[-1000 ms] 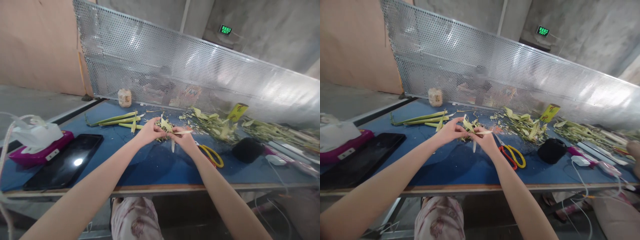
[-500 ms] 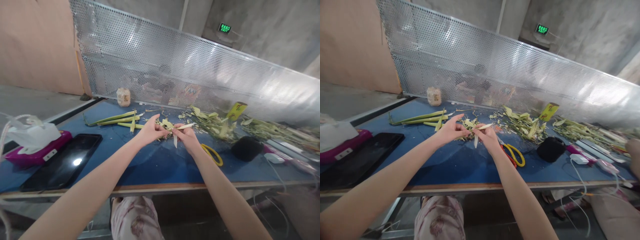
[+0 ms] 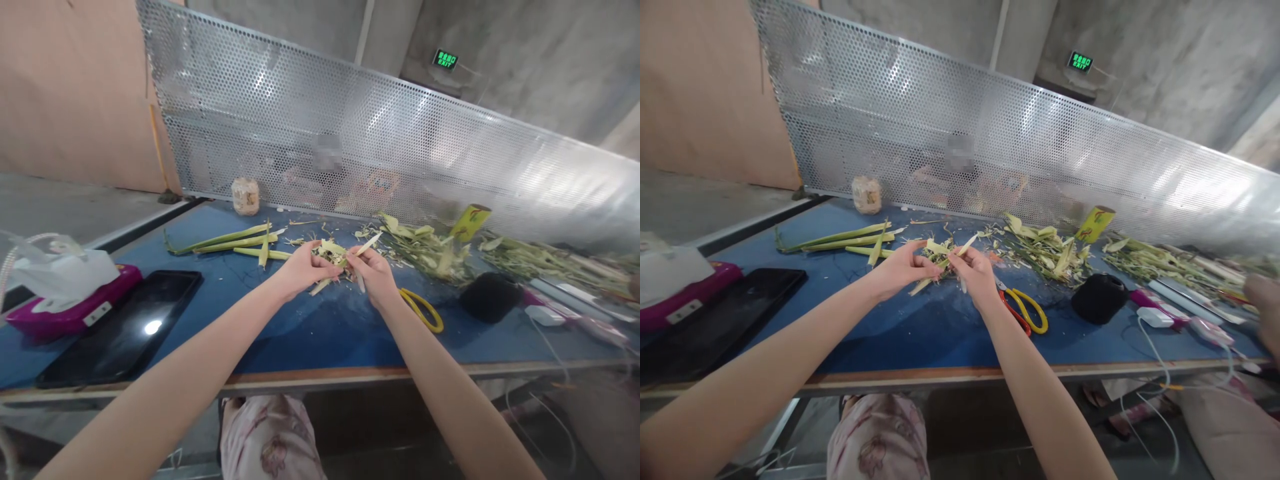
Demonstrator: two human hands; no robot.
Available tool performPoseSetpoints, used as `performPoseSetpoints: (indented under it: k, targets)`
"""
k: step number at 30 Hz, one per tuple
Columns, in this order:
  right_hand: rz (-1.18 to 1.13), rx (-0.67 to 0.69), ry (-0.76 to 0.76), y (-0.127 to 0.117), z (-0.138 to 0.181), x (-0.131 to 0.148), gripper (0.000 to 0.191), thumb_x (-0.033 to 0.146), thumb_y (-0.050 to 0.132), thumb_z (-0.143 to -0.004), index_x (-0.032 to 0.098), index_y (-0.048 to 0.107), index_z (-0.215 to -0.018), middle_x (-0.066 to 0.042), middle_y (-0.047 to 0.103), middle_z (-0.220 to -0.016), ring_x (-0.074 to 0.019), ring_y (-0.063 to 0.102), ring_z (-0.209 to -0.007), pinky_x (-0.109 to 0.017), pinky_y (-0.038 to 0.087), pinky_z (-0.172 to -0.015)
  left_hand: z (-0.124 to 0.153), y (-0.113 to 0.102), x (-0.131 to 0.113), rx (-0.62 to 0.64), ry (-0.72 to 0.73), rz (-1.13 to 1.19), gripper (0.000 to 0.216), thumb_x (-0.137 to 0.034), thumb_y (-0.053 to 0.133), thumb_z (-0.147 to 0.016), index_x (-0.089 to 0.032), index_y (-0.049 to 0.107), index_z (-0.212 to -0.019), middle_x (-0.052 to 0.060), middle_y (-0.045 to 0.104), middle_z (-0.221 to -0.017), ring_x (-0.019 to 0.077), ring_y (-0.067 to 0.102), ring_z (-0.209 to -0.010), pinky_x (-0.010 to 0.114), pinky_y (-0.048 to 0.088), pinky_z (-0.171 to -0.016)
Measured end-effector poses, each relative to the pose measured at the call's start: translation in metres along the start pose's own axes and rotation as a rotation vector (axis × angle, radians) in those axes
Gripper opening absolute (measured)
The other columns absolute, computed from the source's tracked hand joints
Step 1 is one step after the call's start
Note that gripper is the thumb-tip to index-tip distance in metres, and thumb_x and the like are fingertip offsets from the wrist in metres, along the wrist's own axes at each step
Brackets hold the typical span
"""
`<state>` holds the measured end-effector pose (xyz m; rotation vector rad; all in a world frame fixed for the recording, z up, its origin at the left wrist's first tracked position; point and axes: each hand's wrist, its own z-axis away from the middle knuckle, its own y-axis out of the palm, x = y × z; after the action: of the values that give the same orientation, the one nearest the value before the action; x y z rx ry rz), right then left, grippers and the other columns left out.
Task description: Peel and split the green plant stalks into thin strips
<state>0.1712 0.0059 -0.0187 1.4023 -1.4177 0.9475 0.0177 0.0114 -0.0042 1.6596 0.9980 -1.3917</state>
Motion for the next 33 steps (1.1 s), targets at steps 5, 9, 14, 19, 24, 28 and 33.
performPoseSetpoints:
  k: [5, 9, 14, 19, 24, 28, 33]
  targets:
    - [-0.037, 0.189, -0.050, -0.007, -0.003, 0.000, 0.021, 0.032, 0.065, -0.065, 0.019, 0.058, -0.079, 0.004, 0.056, -0.058, -0.0061, 0.044, -0.049, -0.020, 0.034, -0.048, 0.001, -0.002, 0.000, -0.028, 0.034, 0.040, 0.092, -0.007, 0.066, -0.063, -0.007, 0.009, -0.135, -0.002, 0.065, -0.057, 0.0107, 0.060, -0.056, 0.028, 0.045, -0.067]
    - [-0.036, 0.258, -0.034, -0.011, -0.002, 0.004, 0.036, 0.027, 0.065, -0.067, 0.022, 0.053, -0.101, 0.005, 0.057, -0.062, -0.0077, 0.050, -0.055, -0.021, 0.038, -0.054, 0.000, -0.005, -0.001, -0.073, 0.037, 0.106, 0.099, -0.003, 0.067, -0.061, -0.012, 0.003, -0.137, 0.004, 0.068, -0.074, 0.0110, 0.061, -0.057, 0.030, 0.047, -0.068]
    - [-0.009, 0.264, 0.006, -0.007, 0.000, 0.007, 0.046, 0.029, 0.065, -0.066, 0.020, 0.046, -0.108, 0.005, 0.058, -0.060, -0.0099, 0.054, -0.057, -0.022, 0.039, -0.055, -0.002, -0.002, 0.001, -0.038, 0.081, 0.171, 0.100, -0.006, 0.068, -0.061, -0.014, 0.005, -0.138, 0.007, 0.068, -0.088, 0.0125, 0.064, -0.068, 0.030, 0.048, -0.074]
    - [0.106, 0.307, -0.022, -0.005, 0.000, 0.006, 0.047, 0.028, 0.062, -0.070, 0.017, 0.042, -0.111, 0.004, 0.059, -0.058, -0.0112, 0.055, -0.056, -0.025, 0.041, -0.057, -0.004, -0.001, 0.000, -0.090, 0.138, 0.229, 0.104, -0.001, 0.064, -0.063, -0.021, -0.007, -0.137, 0.007, 0.068, -0.096, 0.0118, 0.064, -0.075, 0.028, 0.048, -0.075]
    - [0.274, 0.254, -0.140, -0.004, 0.000, 0.008, 0.025, 0.024, 0.064, -0.066, 0.019, 0.055, -0.089, 0.000, 0.060, -0.068, -0.0133, 0.058, -0.066, -0.030, 0.043, -0.069, -0.005, -0.008, 0.002, 0.041, 0.163, 0.151, 0.102, -0.006, 0.063, -0.066, -0.022, -0.009, -0.137, 0.007, 0.069, -0.092, 0.0148, 0.064, -0.077, 0.031, 0.049, -0.077]
    - [0.195, 0.232, -0.115, -0.002, 0.002, 0.006, 0.045, 0.028, 0.061, -0.069, 0.020, 0.044, -0.110, 0.005, 0.054, -0.057, -0.0132, 0.055, -0.055, -0.031, 0.044, -0.061, -0.003, -0.010, 0.002, 0.144, 0.208, 0.028, 0.101, -0.009, 0.063, -0.066, -0.025, -0.005, -0.138, 0.008, 0.069, -0.090, 0.0178, 0.065, -0.073, 0.033, 0.051, -0.069]
    - [0.506, 0.094, -0.398, -0.005, 0.003, -0.003, 0.052, 0.029, 0.057, -0.073, 0.020, 0.034, -0.118, -0.002, 0.056, -0.076, -0.0146, 0.052, -0.065, -0.033, 0.044, -0.066, -0.002, -0.008, -0.003, -0.021, 0.189, 0.029, 0.103, -0.006, 0.067, -0.060, -0.022, 0.002, -0.138, 0.007, 0.069, -0.083, 0.0164, 0.065, -0.065, 0.029, 0.052, -0.062]
